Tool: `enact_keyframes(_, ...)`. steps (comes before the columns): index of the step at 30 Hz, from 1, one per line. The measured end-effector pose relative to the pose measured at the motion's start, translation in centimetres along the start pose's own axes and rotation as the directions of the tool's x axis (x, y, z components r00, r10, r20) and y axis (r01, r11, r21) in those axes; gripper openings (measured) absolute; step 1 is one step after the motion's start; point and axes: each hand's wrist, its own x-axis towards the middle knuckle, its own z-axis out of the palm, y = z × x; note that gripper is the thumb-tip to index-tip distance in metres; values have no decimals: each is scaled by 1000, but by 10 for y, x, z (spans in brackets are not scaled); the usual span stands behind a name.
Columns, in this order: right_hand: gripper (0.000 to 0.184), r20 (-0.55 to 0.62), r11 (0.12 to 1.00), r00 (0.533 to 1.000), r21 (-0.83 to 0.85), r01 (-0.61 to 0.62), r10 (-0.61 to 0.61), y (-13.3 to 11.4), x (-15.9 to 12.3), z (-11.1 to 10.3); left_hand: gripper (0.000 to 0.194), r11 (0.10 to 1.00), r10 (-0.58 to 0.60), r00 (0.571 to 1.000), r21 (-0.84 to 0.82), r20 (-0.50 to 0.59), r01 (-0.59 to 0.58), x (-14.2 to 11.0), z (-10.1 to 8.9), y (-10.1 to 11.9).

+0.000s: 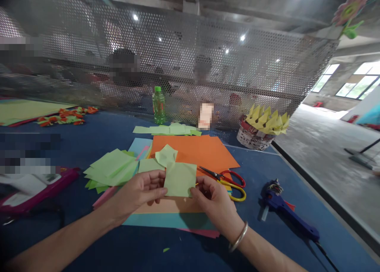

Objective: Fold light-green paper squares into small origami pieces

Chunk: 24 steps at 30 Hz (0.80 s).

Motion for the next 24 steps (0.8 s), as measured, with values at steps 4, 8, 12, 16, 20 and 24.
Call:
enact_keyframes(4,27,-16,998,999,-44,37,-38,-1,-2,1,31,1000,8,999,29,-41,-7,1,-1,-1)
enact_keyframes(8,22,-22,996,998,-75,54,-56,-2,-2,3,32,999,18,999,40,-52,-16,-1,0,0)
enact_keyframes(12,17,-37,990,996,-114,82,-87,-1,-1,2,30,999,7,998,43,-58,-4,-2,0,0)
enact_keyframes(16,17,-42,981,992,-157,113,-120,1,-1,1,32,999,8,999,49,-49,-6,-1,-1,-1)
enact_keyframes(20,19,-44,983,994,-162,89,-97,0,-2,2,33,999,7,999,39,-53,-5,-2,0,1)
enact_keyframes(24,20,-44,983,995,-167,76,-84,-2,-2,2,33,998,26,998,51,-50,-24,-2,1,2)
